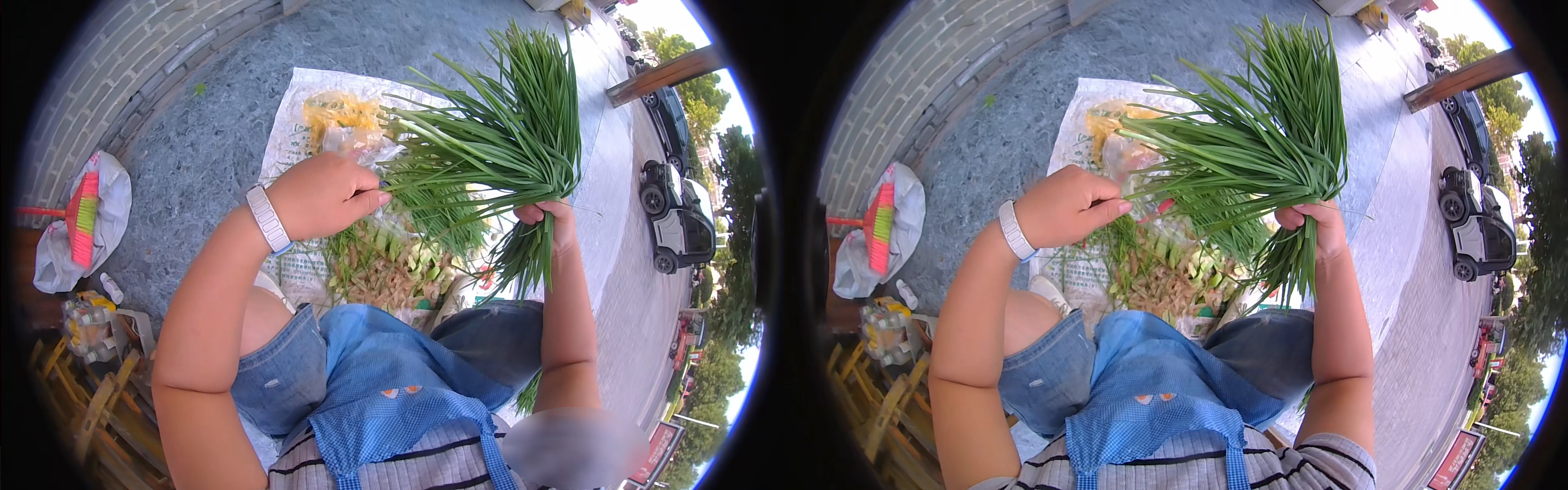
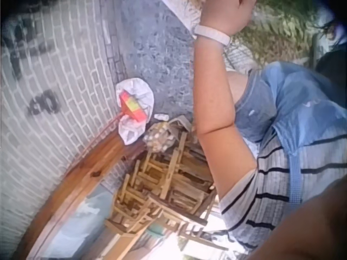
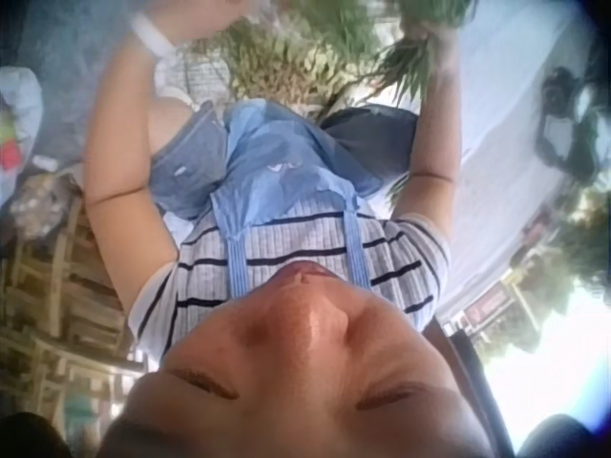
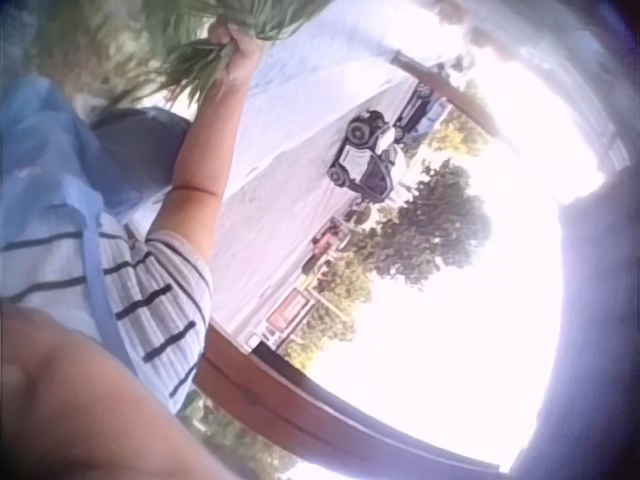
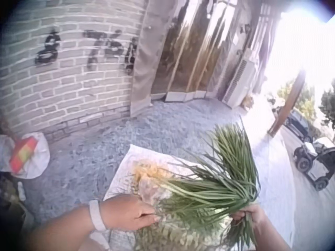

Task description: The person sits on the ground outdoors and trims the ends of green leafy vegetables by hand. They repeatedly pick up bunches, remove unwanted parts, and place the trimmed pieces onto a pile on a white sack.

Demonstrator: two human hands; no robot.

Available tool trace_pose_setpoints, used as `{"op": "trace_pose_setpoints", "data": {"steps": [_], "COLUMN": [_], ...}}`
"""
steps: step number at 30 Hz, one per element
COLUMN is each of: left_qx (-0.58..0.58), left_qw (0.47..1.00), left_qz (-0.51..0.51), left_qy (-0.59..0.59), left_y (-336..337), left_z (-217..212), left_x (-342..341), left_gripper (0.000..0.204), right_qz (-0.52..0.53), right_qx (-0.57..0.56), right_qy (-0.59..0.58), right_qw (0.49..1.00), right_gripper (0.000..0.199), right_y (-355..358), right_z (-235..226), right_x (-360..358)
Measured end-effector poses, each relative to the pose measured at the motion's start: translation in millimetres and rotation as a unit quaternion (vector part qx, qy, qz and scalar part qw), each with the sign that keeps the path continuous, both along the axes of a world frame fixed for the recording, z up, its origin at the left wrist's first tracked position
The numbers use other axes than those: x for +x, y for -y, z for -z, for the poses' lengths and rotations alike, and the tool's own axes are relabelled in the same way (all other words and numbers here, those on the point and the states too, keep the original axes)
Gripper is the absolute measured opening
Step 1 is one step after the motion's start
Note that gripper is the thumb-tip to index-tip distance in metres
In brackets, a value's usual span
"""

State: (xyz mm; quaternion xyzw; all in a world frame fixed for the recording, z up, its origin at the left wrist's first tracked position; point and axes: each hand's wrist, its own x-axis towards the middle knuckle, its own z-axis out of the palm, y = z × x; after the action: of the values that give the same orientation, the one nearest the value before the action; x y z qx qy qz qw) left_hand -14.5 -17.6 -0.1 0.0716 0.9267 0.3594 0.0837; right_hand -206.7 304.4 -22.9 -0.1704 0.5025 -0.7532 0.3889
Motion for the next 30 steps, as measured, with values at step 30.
{"op": "trace_pose_setpoints", "data": {"steps": [30], "left_qx": [0.151], "left_qw": [0.982], "left_qz": [-0.114], "left_qy": [0.004], "left_y": [2.6], "left_z": [55.0], "left_x": [-18.8], "left_gripper": [0.028], "right_qz": [-0.042], "right_qx": [-0.022], "right_qy": [0.03], "right_qw": [0.998], "right_gripper": [0.044], "right_y": [-14.8], "right_z": [5.1], "right_x": [-1.3]}}
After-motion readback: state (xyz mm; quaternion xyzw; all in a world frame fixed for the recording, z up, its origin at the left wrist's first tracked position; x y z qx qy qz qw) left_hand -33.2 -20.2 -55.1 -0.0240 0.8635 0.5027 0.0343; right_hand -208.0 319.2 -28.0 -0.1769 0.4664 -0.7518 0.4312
